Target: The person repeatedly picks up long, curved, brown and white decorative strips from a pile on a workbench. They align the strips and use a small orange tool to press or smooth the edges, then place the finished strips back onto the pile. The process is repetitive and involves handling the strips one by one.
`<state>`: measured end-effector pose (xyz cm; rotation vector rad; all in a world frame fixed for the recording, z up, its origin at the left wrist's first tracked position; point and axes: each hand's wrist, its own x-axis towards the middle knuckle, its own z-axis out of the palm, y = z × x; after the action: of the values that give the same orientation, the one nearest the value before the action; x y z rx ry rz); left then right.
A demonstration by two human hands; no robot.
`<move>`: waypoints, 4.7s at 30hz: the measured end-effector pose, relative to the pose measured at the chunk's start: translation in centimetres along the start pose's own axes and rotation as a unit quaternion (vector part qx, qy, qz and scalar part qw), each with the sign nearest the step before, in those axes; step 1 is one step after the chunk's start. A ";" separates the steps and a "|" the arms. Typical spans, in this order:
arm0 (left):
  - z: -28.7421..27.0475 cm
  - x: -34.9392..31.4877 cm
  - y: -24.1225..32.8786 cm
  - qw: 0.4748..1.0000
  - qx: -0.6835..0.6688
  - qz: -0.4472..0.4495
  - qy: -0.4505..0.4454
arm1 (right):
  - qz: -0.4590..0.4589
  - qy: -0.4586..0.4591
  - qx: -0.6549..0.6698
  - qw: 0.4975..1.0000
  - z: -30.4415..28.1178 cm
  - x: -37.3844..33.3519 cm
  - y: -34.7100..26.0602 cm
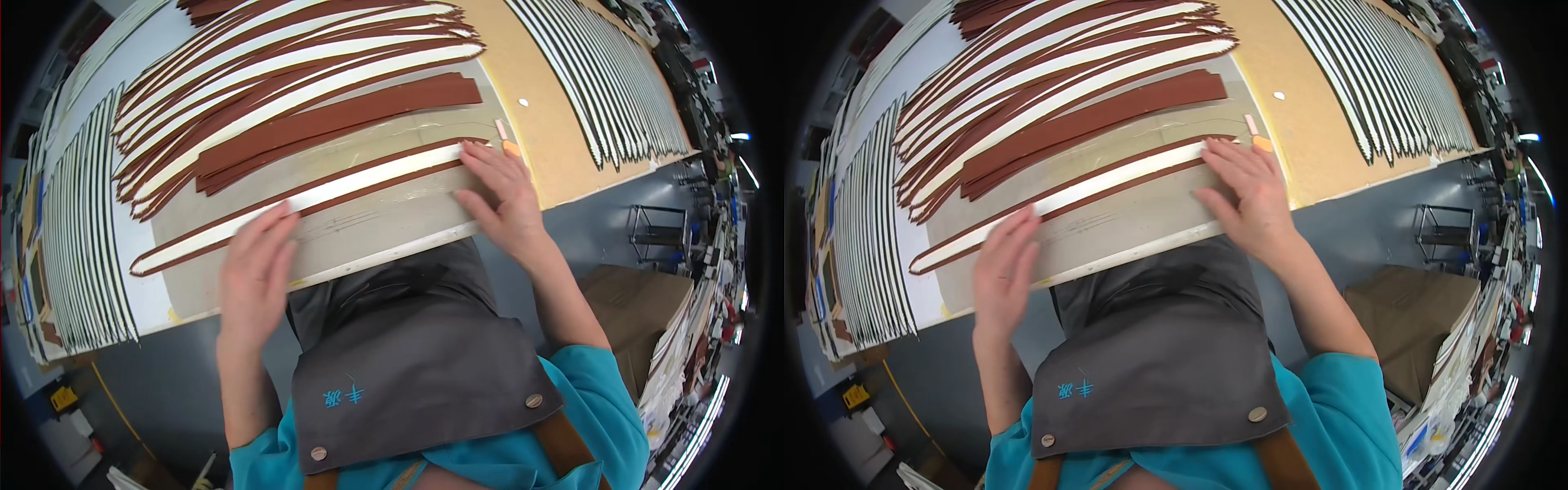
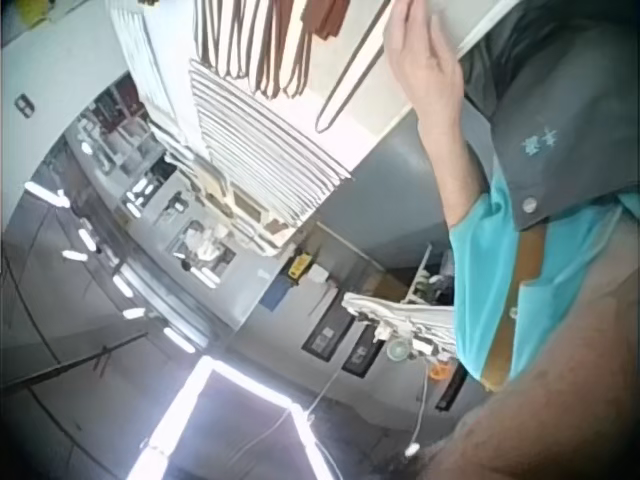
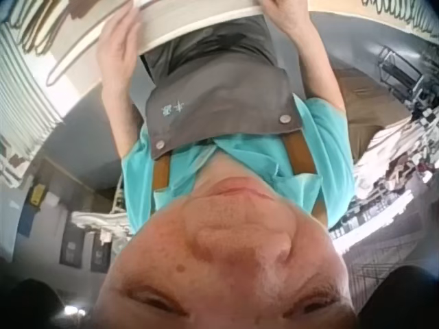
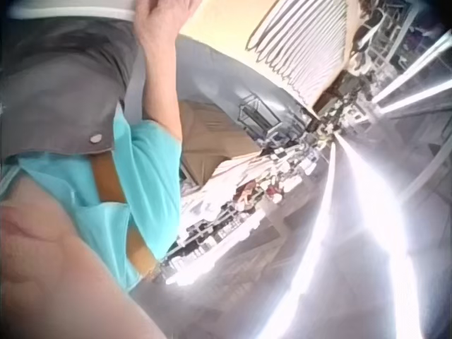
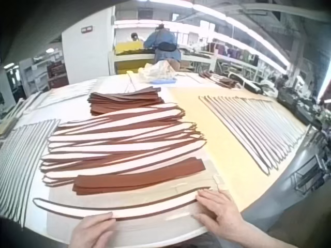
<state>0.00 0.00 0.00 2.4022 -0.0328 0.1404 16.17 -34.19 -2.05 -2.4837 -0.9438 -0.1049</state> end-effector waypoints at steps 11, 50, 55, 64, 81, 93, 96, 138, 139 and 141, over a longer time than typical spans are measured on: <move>6.4 6.1 2.9 0.991 0.117 0.065 0.015 | 0.027 0.037 -0.035 0.998 0.0 0.6 0.4; 9.6 11.9 4.2 0.975 0.111 0.183 0.059 | 0.045 0.065 -0.032 0.996 0.7 1.4 0.7; 9.1 12.2 4.0 0.971 0.127 0.201 0.034 | 0.012 0.057 -0.090 0.994 -1.8 3.8 1.7; 9.2 12.3 3.5 0.969 0.138 0.206 0.015 | 0.131 -0.077 0.091 0.984 -4.8 7.8 4.2; 9.8 13.1 2.1 0.974 0.060 0.215 0.030 | 0.027 0.092 -0.054 0.994 2.4 7.2 -3.0; 9.8 14.1 0.8 0.981 -0.085 0.162 0.061 | -0.092 0.019 -0.240 0.966 1.4 9.4 -5.6; 8.8 13.4 1.4 0.978 -0.188 0.067 0.057 | -0.097 -0.020 -0.265 0.959 1.0 9.9 -6.1; 6.7 10.9 -0.7 0.983 -0.018 0.150 0.105 | -0.096 -0.034 -0.082 0.991 0.3 5.0 -4.1; 6.6 10.9 -0.7 0.983 -0.019 0.149 0.105 | -0.099 -0.034 -0.085 0.991 0.4 5.1 -4.0; 6.5 11.0 -0.6 0.985 -0.022 0.141 0.099 | -0.106 -0.034 -0.090 0.990 0.5 5.1 -3.8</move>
<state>11.56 -3.76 -3.93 2.3164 -0.2812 0.5048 17.55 -28.37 0.23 -2.5550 -1.2778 -0.1819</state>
